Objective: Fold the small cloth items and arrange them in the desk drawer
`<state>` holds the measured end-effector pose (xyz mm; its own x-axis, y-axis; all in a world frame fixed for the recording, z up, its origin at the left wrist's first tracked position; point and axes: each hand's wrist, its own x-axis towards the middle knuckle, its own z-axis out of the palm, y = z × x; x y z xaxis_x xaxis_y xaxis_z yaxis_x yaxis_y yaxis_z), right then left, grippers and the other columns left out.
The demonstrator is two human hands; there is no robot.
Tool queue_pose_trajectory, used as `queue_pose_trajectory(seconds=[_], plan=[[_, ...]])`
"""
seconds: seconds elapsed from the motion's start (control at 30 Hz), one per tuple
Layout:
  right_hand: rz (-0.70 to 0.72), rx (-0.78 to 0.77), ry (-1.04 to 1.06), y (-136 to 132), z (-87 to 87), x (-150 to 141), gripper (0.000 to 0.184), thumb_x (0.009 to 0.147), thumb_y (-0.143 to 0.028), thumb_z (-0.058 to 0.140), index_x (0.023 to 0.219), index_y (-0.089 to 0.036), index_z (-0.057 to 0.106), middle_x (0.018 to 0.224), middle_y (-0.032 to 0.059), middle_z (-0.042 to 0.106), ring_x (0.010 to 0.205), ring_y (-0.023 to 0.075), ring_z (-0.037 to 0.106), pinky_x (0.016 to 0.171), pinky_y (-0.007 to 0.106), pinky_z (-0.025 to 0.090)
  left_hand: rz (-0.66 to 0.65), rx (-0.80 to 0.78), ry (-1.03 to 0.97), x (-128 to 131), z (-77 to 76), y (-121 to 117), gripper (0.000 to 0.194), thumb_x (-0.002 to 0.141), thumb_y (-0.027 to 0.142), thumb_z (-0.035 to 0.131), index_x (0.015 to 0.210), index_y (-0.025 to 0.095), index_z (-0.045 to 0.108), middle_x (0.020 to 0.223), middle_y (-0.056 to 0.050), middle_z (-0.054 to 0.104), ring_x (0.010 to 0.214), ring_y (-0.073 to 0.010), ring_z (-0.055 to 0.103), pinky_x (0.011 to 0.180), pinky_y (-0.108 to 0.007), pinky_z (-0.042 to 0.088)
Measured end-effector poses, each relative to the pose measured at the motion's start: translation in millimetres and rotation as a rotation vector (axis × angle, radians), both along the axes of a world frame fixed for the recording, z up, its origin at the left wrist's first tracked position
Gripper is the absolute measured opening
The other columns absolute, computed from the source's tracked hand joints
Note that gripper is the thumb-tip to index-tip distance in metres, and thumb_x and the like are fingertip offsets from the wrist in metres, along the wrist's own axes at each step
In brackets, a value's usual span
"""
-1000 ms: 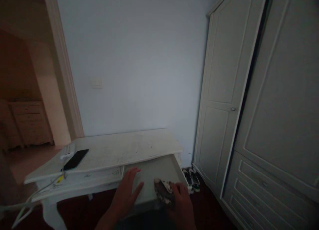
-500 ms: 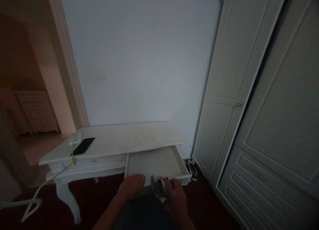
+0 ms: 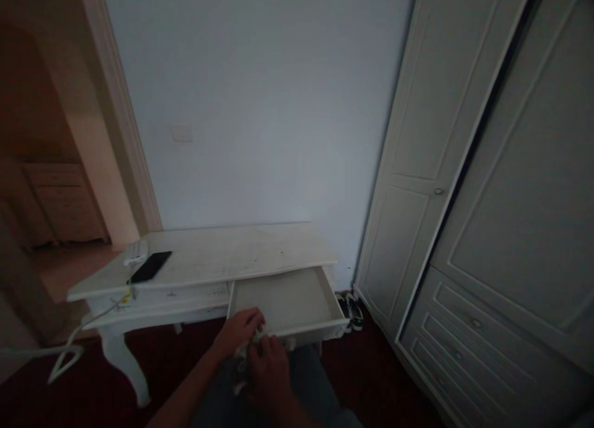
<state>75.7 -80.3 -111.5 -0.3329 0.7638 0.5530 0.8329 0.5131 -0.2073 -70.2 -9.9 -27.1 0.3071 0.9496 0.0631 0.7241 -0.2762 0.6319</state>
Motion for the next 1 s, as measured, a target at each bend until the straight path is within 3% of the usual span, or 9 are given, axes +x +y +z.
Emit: queue_pose_trajectory(seconds=[0.1, 0.23, 0.37, 0.53, 0.7, 0.87, 0.93, 1.0], plan=[[0.080, 0.112, -0.025, 4.7, -30.1, -10.4, 0.050, 0.079, -0.042, 0.078, 0.127, -0.032, 0.066, 0.118, 0.0075, 0.072, 0.101, 0.0311, 0.064, 0.090, 0.044, 0.051, 0.020, 0.058, 0.173, 3.3, -1.8, -3.9, 0.044, 0.100, 0.053, 0.042, 0.084, 0.023, 0.069, 0.088, -0.004, 0.076, 0.087, -0.0207, 0.069, 0.077, -0.029, 0.042], [0.003, 0.171, 0.040, 8.1, -54.2, 3.1, 0.047, 0.076, -0.032, 0.079, 0.121, -0.031, 0.068, 0.108, 0.0070, 0.071, 0.095, 0.0302, 0.064, 0.087, 0.043, 0.052, 0.022, 0.084, 0.278, 5.5, -0.1, -9.8, 0.050, 0.103, 0.056, 0.038, 0.088, 0.024, 0.072, 0.093, -0.005, 0.077, 0.092, -0.0221, 0.069, 0.078, -0.030, 0.041], [-0.104, 0.114, 0.147, 1.7, -39.7, 36.2, 0.070, 0.067, -0.023, 0.080, 0.134, -0.031, 0.064, 0.124, 0.0108, 0.067, 0.109, 0.0342, 0.063, 0.095, 0.046, 0.051, 0.003, 0.076, 0.312, 5.6, 3.6, -10.3, 0.055, 0.105, 0.058, 0.033, 0.088, 0.024, 0.073, 0.095, -0.006, 0.078, 0.094, -0.0230, 0.070, 0.080, -0.030, 0.041], [-0.258, 0.031, 0.261, 0.1, -12.1, 67.7, 0.069, 0.063, -0.010, 0.072, 0.130, -0.029, 0.066, 0.123, 0.0118, 0.064, 0.112, 0.0351, 0.061, 0.096, 0.045, 0.052, -0.009, 0.041, 0.295, 5.7, 5.3, -10.1, 0.056, 0.106, 0.057, 0.029, 0.095, 0.025, 0.074, 0.102, -0.006, 0.079, 0.100, -0.0227, 0.070, 0.082, -0.030, 0.042], [-0.405, 0.083, 0.401, 10.3, -6.5, 127.4, 0.046, 0.077, -0.026, 0.072, 0.124, -0.026, 0.066, 0.116, 0.0117, 0.062, 0.106, 0.0344, 0.061, 0.094, 0.047, 0.052, -0.004, 0.071, 0.373, 6.9, 7.7, -14.5, 0.056, 0.104, 0.060, 0.033, 0.090, 0.024, 0.074, 0.095, -0.007, 0.078, 0.092, -0.0244, 0.071, 0.077, -0.031, 0.041], [-0.643, 0.024, 0.550, 16.6, -7.8, 196.3, 0.041, 0.082, -0.045, 0.065, 0.118, -0.023, 0.065, 0.116, 0.0137, 0.060, 0.107, 0.0363, 0.059, 0.088, 0.045, 0.051, -0.032, 0.064, 0.382, 8.0, 8.2, -14.6, 0.058, 0.105, 0.059, 0.031, 0.093, 0.023, 0.076, 0.098, -0.008, 0.079, 0.097, -0.0261, 0.072, 0.081, -0.033, 0.044], [-0.709, 0.004, 0.586, 17.3, -8.8, 194.0, 0.045, 0.081, -0.050, 0.064, 0.116, -0.021, 0.064, 0.113, 0.0144, 0.060, 0.105, 0.0376, 0.059, 0.087, 0.047, 0.050, -0.038, 0.055, 0.389, 8.5, 7.8, -13.9, 0.059, 0.105, 0.059, 0.031, 0.095, 0.023, 0.076, 0.101, -0.009, 0.079, 0.100, -0.0270, 0.072, 0.084, -0.034, 0.045], [-0.692, 0.004, 0.601, 15.6, -10.2, 170.4, 0.043, 0.081, -0.046, 0.066, 0.116, -0.020, 0.062, 0.113, 0.0142, 0.060, 0.104, 0.0368, 0.059, 0.087, 0.046, 0.050, -0.049, 0.054, 0.394, 8.7, 7.7, -13.6, 0.061, 0.105, 0.060, 0.029, 0.097, 0.023, 0.077, 0.102, -0.010, 0.080, 0.101, -0.0277, 0.073, 0.085, -0.034, 0.046]])
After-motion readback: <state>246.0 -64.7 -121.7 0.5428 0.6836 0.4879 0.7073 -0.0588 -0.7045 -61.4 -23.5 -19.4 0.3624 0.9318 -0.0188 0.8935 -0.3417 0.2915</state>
